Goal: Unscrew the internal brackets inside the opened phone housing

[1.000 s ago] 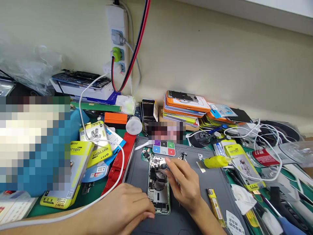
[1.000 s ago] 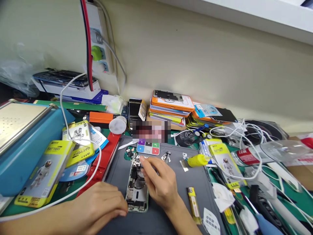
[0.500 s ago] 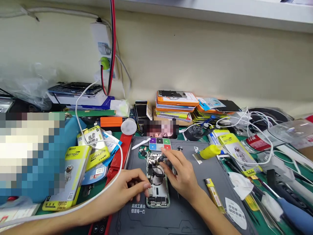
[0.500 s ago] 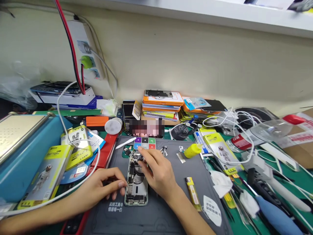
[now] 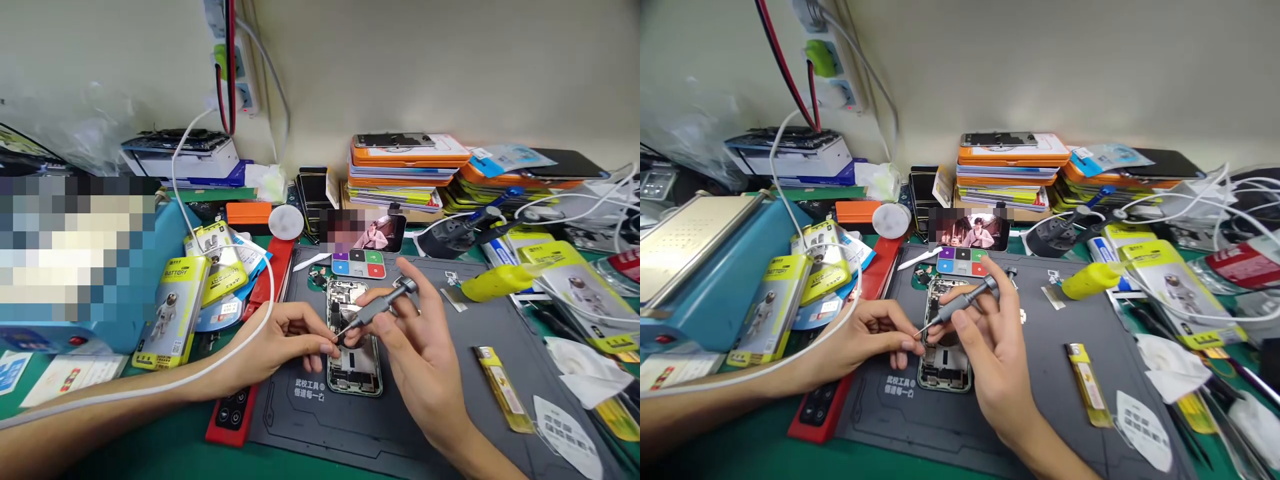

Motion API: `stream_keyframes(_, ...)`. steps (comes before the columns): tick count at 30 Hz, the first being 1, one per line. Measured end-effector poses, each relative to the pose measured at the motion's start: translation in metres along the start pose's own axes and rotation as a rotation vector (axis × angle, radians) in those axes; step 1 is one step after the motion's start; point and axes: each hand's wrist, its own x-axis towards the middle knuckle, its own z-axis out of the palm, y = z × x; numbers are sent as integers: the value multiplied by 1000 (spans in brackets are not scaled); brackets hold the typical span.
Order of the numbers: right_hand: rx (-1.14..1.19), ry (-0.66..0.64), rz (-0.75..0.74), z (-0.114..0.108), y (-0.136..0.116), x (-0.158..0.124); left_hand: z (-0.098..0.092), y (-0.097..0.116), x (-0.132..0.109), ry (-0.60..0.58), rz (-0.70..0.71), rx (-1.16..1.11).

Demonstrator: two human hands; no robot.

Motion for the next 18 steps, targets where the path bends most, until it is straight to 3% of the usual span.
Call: stream_keyframes(18,36,112,-27,3,2,-8,2,3,0,-12,20,-58)
